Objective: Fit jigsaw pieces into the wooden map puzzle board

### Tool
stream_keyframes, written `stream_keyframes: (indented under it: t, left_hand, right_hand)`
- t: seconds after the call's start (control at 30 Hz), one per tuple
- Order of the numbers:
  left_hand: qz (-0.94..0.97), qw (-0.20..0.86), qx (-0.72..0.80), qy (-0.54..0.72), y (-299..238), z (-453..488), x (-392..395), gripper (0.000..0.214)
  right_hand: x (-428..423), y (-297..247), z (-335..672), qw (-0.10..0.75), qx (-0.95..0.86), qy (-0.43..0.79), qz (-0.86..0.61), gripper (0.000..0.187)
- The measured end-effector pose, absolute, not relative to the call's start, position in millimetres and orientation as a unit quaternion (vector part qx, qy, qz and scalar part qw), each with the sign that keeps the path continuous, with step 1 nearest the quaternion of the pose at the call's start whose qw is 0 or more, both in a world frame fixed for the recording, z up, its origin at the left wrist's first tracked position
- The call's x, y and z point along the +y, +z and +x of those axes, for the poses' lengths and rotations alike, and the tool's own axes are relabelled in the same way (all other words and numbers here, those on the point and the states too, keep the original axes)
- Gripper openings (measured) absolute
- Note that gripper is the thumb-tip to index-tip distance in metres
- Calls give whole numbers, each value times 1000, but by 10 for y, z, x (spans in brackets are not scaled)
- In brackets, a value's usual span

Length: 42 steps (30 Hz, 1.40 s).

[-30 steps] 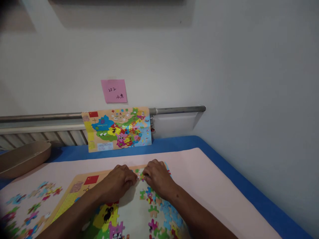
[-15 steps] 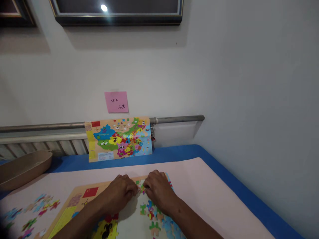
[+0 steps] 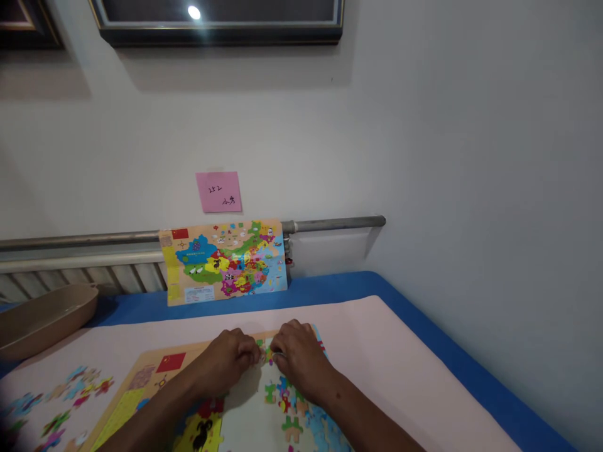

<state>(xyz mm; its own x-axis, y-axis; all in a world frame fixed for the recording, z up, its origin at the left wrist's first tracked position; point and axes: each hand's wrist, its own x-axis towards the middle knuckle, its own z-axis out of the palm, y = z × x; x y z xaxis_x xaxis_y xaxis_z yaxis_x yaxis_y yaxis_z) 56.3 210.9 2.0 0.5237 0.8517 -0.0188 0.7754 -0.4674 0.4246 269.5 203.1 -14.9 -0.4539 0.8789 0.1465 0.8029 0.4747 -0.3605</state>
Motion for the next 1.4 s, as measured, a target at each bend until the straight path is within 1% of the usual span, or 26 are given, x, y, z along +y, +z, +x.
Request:
stream_keyframes:
  t: [0.13,0.4,0.6,1.1,1.4]
  left_hand:
    - [846,203,481,106,-2,526,2119,24]
    - [863,169,466,93,9,484,2033,23]
    - [876,154,451,79,13,493,2009,21]
    - [880,145,447,63,50,495,2003,24]
    - [887,128,440,57,54,505,2023,22]
  right_hand:
    - [2008,-113,2687,154,-844,114,-500,10]
    - [2013,-127,2681,169,-840,127,-500,12]
    - [2022,-142,2703,169,-846,125,-490,9]
    - [2038,-172,2707,158,-852,108,-487,10]
    - [2033,-169,2746,172,-858,115,-471,9]
